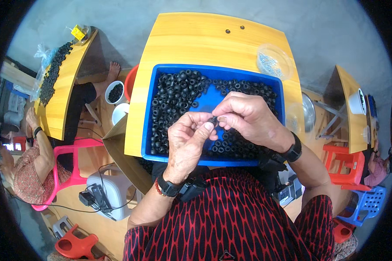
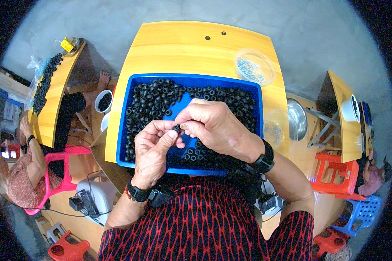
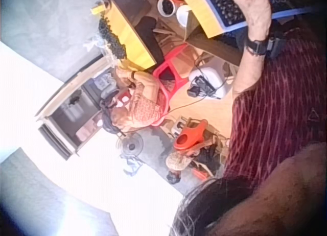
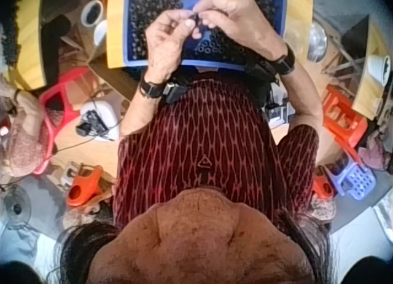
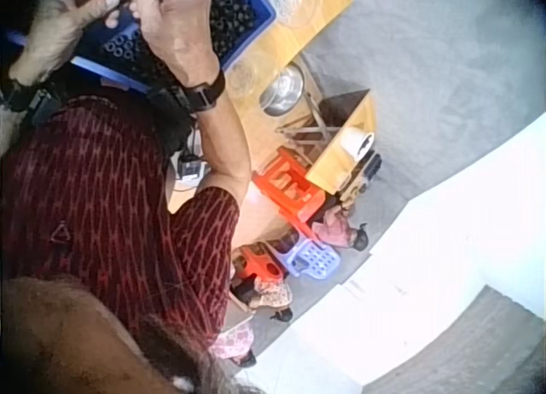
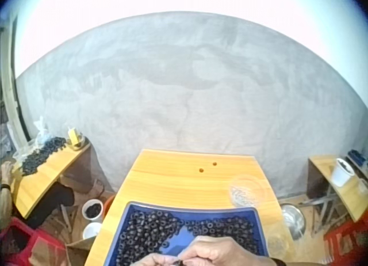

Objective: The person picks up a small metal pin from a plastic container and inserts it into a black rubber ring held in the other hand, then places the assembled component back into the blue tray.

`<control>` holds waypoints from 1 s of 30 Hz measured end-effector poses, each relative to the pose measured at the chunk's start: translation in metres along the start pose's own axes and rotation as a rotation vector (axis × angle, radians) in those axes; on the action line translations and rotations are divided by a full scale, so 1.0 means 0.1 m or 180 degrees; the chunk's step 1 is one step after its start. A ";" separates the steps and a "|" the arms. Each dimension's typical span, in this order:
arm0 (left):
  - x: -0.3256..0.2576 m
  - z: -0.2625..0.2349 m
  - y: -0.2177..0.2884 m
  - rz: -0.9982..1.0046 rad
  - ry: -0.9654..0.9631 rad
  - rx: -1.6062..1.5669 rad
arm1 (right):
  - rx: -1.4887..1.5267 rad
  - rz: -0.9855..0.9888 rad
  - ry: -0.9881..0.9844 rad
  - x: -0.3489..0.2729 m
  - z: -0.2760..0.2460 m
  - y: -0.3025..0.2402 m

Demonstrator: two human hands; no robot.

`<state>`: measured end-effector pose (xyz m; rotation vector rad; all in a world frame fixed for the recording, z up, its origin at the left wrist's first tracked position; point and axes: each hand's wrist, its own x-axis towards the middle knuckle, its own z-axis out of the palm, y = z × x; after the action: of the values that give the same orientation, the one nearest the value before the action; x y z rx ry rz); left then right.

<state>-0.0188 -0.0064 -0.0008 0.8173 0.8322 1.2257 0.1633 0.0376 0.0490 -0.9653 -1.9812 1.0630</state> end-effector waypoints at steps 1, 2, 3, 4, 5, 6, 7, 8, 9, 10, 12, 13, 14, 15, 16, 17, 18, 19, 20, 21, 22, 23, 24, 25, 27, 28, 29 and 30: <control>0.00 0.00 0.00 0.0004 0.0022 0.0016 | 0.0016 -0.0010 -0.0001 0.00 0.00 0.00; 0.00 0.00 0.00 0.0007 0.0044 0.0032 | 0.0016 -0.0009 -0.0002 0.00 0.01 -0.01; 0.00 0.00 -0.01 0.0007 0.0044 0.0031 | -0.0021 -0.0003 -0.0010 0.01 0.01 -0.01; 0.00 0.00 -0.01 0.0022 0.0048 0.0045 | -0.0058 0.0003 -0.0017 0.01 0.02 -0.01; 0.01 0.00 -0.02 0.0037 0.0052 0.0060 | -0.0059 0.0003 -0.0017 0.01 0.02 -0.02; 0.01 0.00 -0.02 0.0036 0.0053 0.0060 | -0.0104 -0.0011 -0.0015 0.01 0.02 -0.03; 0.01 0.00 -0.02 0.0025 0.0048 0.0072 | -0.0149 -0.0025 -0.0012 0.01 0.02 -0.03; 0.01 0.00 -0.03 0.0014 0.0042 0.0084 | -0.0149 -0.0024 -0.0012 0.01 0.02 -0.03; 0.01 0.00 -0.03 0.0014 0.0043 0.0084 | -0.0157 0.0006 -0.0040 0.01 0.02 -0.03; 0.01 -0.01 -0.02 0.0009 0.0045 0.0091 | -0.0165 0.0036 -0.0068 0.01 0.02 -0.03; 0.01 -0.01 -0.03 0.0003 0.0050 0.0098 | -0.0085 0.0122 -0.0089 0.01 0.04 -0.02; 0.01 0.00 -0.03 0.0028 0.0075 0.0118 | -0.0005 0.0207 -0.0109 0.01 0.05 -0.02; 0.01 0.00 -0.04 0.0055 0.0100 0.0137 | -0.0003 0.0206 -0.0113 0.01 0.06 -0.01; 0.01 0.00 -0.03 0.0054 0.0098 0.0138 | 0.0026 0.0188 -0.0096 0.00 0.07 0.00; 0.01 0.00 -0.03 0.0040 0.0104 0.0171 | 0.0054 0.0169 -0.0080 -0.01 0.08 0.01; 0.01 0.01 -0.02 0.0026 0.0110 0.0205 | 0.0054 0.0168 -0.0078 -0.01 0.09 0.01; 0.01 0.01 -0.02 0.0030 0.0110 0.0206 | 0.0163 0.0309 -0.0082 -0.02 0.10 0.01; 0.01 0.02 -0.02 0.0005 0.0135 0.0220 | 0.0271 0.0450 -0.0086 -0.02 0.11 0.02; 0.01 0.02 -0.03 -0.0018 0.0161 0.0234 | 0.0271 0.0445 -0.0085 -0.02 0.11 0.04; 0.02 0.02 -0.03 -0.0014 0.0156 0.0238 | 0.0010 0.0143 -0.0031 -0.03 0.11 0.08; 0.03 0.01 -0.03 0.0007 0.0131 0.0270 | -0.0252 -0.0159 0.0024 -0.03 0.11 0.10; 0.03 0.01 -0.03 0.0028 0.0105 0.0302 | -0.0254 -0.0164 0.0030 -0.03 0.12 0.11; 0.03 0.02 -0.02 0.0031 0.0099 0.0305 | -0.0225 -0.0149 0.0081 -0.04 0.13 0.12; 0.02 0.04 0.01 -0.0037 0.0126 0.0214 | -0.0196 -0.0132 0.0133 -0.05 0.13 0.12; 0.02 0.05 0.02 -0.0102 0.0152 0.0126 | -0.0210 -0.0262 0.0208 -0.05 0.14 0.11; 0.02 0.05 0.02 -0.0148 0.0179 0.0136 | -0.0221 -0.0390 0.0275 -0.05 0.14 0.10; 0.02 0.05 0.02 -0.0194 0.0205 0.0146 | -0.0220 -0.0392 0.0279 -0.04 0.14 0.10; 0.02 0.05 0.03 -0.0192 0.0205 0.0150 | -0.0196 -0.0441 0.0305 -0.04 0.14 0.10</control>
<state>-0.0153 -0.0049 0.0038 0.7887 0.9346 1.1880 0.1562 0.0332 0.0333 -0.8803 -1.9809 0.8685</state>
